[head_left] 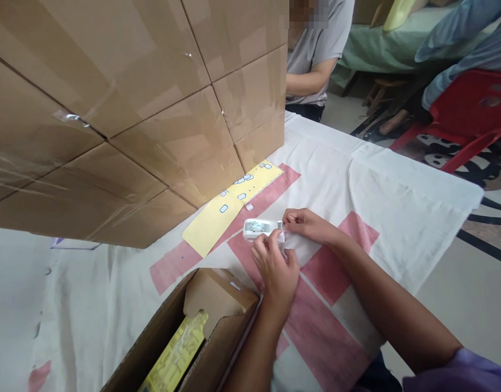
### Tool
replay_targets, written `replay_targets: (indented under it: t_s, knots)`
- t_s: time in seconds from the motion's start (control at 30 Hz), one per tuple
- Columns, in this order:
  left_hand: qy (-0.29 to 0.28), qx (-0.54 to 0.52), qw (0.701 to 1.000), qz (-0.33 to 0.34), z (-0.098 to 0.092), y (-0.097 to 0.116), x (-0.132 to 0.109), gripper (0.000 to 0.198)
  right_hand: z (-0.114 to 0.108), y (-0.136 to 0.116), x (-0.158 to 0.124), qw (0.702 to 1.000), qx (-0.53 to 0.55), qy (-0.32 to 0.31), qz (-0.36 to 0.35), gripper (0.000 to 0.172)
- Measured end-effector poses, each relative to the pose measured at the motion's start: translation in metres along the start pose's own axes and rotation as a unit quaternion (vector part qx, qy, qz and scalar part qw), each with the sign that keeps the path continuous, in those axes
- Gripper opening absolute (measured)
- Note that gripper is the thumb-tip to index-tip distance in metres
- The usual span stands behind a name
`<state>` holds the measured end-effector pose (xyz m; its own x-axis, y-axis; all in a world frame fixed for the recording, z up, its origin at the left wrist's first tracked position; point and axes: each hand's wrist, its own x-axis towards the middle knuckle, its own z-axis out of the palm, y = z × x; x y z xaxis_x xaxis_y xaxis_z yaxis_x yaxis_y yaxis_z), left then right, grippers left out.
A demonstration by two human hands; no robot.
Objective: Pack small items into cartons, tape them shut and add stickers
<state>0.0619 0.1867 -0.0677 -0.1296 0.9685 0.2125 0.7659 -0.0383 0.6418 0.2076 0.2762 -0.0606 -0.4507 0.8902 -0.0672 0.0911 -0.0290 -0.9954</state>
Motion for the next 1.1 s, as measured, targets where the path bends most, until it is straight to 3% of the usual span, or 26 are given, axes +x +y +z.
replay_targets:
  t_s: [0.37, 0.57, 1.1]
  knots:
    - [0.031, -0.023, 0.999, -0.003, 0.005, -0.006, -0.002, 0.053, 0.002, -0.004, -0.001, 1.0, 0.008, -0.005, -0.008, 0.045]
    - [0.028, -0.027, 0.999, 0.004, 0.005, -0.008, -0.001, 0.054, 0.002, -0.008, -0.005, 0.998, -0.051, 0.001, -0.033, 0.035]
    - [0.035, -0.046, 0.998, 0.0, 0.003, -0.007, 0.0, 0.051, -0.008, 0.003, -0.003, 0.999, -0.045, -0.025, -0.01, 0.025]
